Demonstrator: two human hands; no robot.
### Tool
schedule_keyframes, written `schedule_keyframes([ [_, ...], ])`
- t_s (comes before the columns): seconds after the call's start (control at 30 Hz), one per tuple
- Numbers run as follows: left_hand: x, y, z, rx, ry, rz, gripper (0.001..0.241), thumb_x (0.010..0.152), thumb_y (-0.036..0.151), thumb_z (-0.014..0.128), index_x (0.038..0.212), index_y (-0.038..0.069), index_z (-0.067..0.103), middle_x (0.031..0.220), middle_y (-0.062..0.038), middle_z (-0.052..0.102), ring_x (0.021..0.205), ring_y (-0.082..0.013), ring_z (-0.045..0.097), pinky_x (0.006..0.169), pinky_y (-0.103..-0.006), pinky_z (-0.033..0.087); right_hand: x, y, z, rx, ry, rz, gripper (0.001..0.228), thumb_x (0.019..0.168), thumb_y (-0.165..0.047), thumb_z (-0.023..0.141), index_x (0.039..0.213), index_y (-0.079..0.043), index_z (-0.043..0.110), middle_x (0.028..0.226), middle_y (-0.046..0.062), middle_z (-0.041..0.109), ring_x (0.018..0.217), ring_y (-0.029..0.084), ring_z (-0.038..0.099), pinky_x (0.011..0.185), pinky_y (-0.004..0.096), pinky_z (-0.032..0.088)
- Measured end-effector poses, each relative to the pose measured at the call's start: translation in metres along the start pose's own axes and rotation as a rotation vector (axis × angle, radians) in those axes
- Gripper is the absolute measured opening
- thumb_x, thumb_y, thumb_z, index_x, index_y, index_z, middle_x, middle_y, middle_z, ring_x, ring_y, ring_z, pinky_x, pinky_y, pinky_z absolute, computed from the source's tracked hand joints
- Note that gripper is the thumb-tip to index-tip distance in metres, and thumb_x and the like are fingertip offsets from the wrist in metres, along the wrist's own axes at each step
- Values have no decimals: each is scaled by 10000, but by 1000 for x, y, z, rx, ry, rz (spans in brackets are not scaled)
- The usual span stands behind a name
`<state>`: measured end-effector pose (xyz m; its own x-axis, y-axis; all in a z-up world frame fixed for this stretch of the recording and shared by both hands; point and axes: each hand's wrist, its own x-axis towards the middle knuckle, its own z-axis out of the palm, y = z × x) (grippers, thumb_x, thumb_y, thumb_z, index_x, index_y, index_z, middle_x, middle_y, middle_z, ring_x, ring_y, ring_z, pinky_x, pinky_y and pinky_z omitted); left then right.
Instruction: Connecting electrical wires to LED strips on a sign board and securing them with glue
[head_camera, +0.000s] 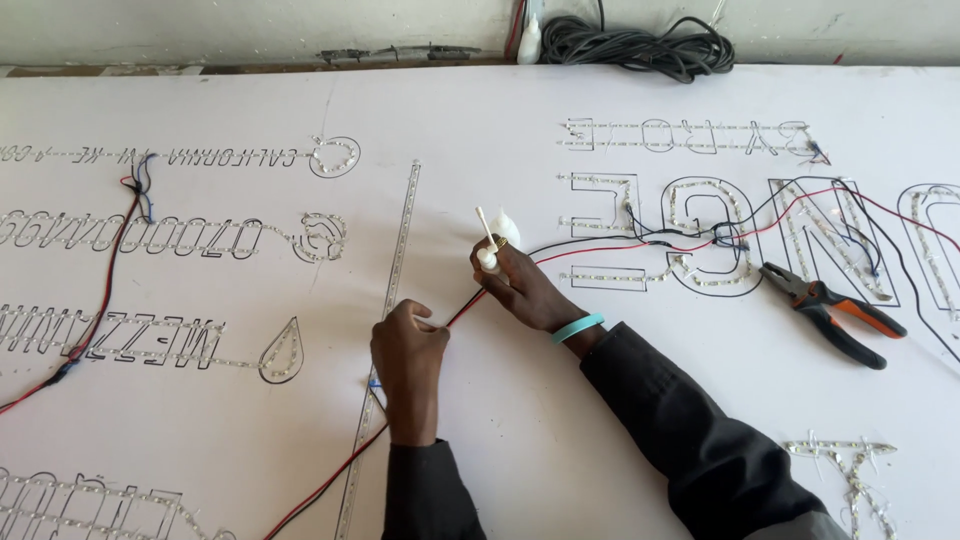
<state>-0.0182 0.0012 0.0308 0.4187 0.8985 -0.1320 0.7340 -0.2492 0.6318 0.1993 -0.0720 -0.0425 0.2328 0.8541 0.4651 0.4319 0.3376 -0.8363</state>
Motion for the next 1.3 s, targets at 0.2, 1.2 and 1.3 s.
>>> schedule_keyframes([
  [0.2,-4,10,5,127,-4,86,244,927,42,852,1166,-8,837,1020,-185,890,952,-397,865,919,-506,674,4,6,-3,31,-14,43,216,1171,-192,633,1293,-14,643,1094,223,690,1097,385,718,1011,590,573],
  [1.2,3,25,82,-280,40,437,106,858,180,795,950,220,831,900,29,865,761,-170,769,793,-339,586,-345,-97,-352,-1019,1068,591,335,981,-344,878,1263,-164,855,1150,122,827,1019,345,748,936,486,523],
  [1.3,25,75,151,-380,-186,443,191,889,226,839,1063,162,888,1023,28,895,863,-124,780,854,-289,616,-375,-89,-355,-846,1186,847,489,936,-450,911,1315,-162,797,958,147,801,864,342,751,829,501,547],
])
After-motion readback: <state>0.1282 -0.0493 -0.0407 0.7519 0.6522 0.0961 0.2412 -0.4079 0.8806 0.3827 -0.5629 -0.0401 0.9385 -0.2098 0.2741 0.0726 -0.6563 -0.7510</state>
